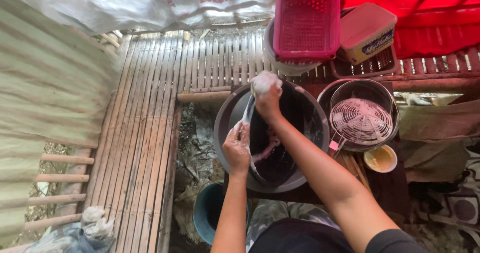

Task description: The person washes a metal strainer and a black pot in a large basin of soapy water. They use a sponge and a pink scrubber to clean the items, scrubbing the strainer thoroughly before moving on to the pot.

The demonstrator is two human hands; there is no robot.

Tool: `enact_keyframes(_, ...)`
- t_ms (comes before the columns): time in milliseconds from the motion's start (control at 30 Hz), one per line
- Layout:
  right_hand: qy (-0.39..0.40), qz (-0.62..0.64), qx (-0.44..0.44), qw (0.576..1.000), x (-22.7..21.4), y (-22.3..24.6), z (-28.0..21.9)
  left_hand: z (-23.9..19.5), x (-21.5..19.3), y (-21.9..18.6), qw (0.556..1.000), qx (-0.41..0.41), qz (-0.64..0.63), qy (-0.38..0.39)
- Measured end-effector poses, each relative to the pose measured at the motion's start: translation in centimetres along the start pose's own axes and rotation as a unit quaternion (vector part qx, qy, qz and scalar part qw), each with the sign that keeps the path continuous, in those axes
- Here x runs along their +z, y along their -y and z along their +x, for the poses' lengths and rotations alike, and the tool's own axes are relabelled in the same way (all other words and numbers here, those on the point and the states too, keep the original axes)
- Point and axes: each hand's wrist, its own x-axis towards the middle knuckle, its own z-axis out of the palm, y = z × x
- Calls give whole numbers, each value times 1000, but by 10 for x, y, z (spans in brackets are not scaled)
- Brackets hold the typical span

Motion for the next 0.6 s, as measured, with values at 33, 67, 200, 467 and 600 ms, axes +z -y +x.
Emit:
enact_keyframes(33,2,30,-18,999,-1,8,-5,3,0,0,1000,12,-5,-1)
enact_keyframes(67,7,57,-47,997,-1,20,-12,4,-1,1,1000,25,-11,-1)
enact_keyframes(200,32,-26,-176,984,-13,21,-17,-1,-3,8,999,29,-34,4)
enact_keyframes(467,25,-105,-30,994,-51,-50,27,-6,-8,3,995,54,51,60)
enact_keyframes(600,-43,67,-38,996,-29,-18,1,16,-9,-8,979,85,159,92)
